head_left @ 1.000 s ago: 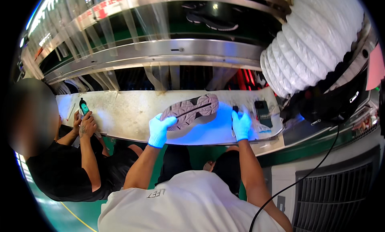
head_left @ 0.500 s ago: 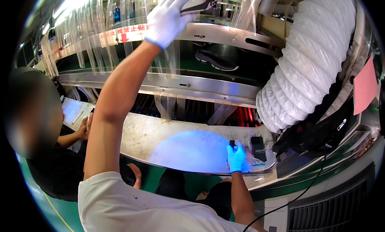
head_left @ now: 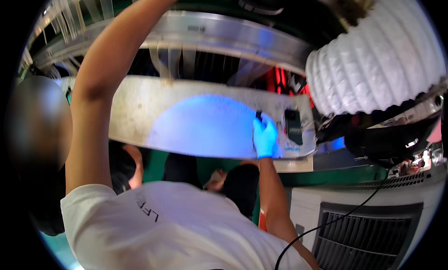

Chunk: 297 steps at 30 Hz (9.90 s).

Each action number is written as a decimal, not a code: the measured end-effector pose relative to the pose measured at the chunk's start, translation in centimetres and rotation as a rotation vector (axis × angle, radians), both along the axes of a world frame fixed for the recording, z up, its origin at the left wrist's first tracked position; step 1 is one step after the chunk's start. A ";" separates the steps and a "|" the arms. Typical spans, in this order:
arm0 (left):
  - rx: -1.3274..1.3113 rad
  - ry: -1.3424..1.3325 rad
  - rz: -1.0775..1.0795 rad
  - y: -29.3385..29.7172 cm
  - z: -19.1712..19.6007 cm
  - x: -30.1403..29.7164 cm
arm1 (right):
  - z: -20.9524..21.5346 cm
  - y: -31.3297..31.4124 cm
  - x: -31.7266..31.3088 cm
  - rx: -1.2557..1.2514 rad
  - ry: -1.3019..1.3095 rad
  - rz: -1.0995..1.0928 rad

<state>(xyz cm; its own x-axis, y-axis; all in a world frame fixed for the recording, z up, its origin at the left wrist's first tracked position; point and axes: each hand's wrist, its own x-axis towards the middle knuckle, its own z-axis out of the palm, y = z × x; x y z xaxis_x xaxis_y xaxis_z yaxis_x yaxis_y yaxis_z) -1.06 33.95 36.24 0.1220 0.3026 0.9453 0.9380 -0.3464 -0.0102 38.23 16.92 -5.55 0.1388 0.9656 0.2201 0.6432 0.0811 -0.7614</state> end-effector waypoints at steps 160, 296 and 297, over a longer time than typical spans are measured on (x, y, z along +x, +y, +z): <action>-1.256 -0.685 0.038 -34.0 -32.3 6.2 | 17.4 -7.0 -2.9 0.988 -0.382 0.442; -1.278 -0.976 -0.819 -39.5 -22.4 11.7 | 15.5 -22.9 -7.5 0.213 0.459 0.383; -1.257 -0.956 -0.776 -39.4 -22.2 11.9 | 15.4 -22.6 -7.8 0.191 0.485 0.349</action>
